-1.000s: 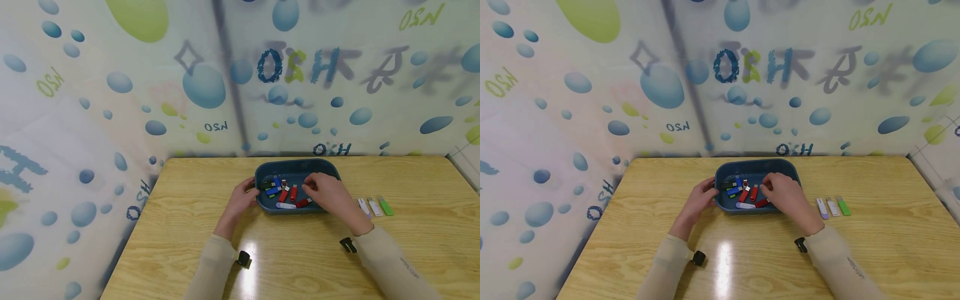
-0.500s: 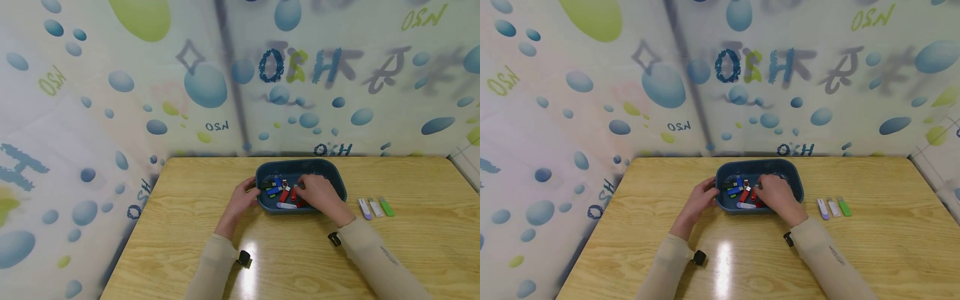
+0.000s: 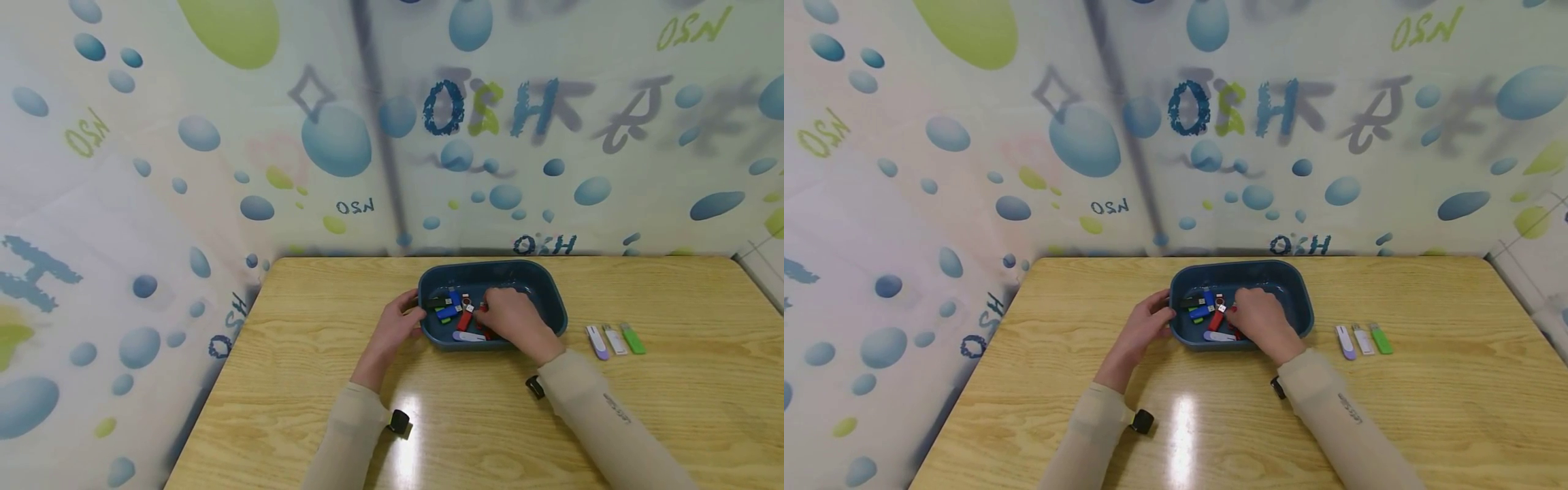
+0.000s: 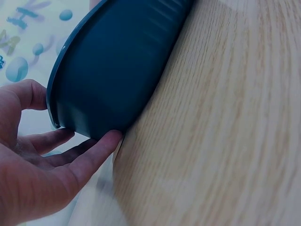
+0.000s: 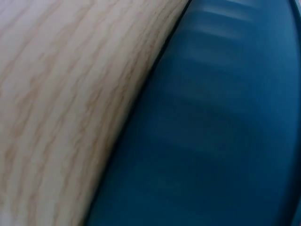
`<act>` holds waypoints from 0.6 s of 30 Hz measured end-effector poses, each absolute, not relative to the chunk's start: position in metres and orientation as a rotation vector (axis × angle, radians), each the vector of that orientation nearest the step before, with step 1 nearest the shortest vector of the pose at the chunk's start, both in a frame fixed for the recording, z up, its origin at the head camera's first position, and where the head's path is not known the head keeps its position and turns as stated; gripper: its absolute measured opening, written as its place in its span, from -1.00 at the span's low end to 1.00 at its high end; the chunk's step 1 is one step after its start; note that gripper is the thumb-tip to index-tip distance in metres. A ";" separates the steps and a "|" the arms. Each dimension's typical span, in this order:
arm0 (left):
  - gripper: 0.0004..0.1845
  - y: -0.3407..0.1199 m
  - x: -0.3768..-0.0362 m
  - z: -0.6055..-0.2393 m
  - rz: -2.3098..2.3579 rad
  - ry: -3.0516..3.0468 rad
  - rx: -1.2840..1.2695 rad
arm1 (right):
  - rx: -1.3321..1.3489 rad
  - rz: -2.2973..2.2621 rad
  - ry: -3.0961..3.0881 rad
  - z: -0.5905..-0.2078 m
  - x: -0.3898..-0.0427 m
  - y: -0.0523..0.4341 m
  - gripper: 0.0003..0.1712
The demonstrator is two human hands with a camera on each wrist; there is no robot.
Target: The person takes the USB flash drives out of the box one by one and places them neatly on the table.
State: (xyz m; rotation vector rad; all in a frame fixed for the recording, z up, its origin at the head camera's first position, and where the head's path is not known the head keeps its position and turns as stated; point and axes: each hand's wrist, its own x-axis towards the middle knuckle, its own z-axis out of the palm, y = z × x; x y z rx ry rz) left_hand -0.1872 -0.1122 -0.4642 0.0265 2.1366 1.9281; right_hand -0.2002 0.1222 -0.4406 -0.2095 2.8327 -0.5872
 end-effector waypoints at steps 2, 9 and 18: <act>-0.39 -0.112 -0.187 -0.465 1.932 2.134 0.028 | -0.217 -0.595 2.835 -0.441 -0.200 0.122 -0.69; -0.40 -0.112 -0.188 -0.466 1.922 2.150 0.024 | -0.282 -0.581 2.885 -0.443 -0.200 0.120 -0.67; -0.40 -0.113 -0.188 -0.467 1.929 2.146 0.030 | -0.258 -0.527 2.878 -0.445 -0.204 0.116 -0.75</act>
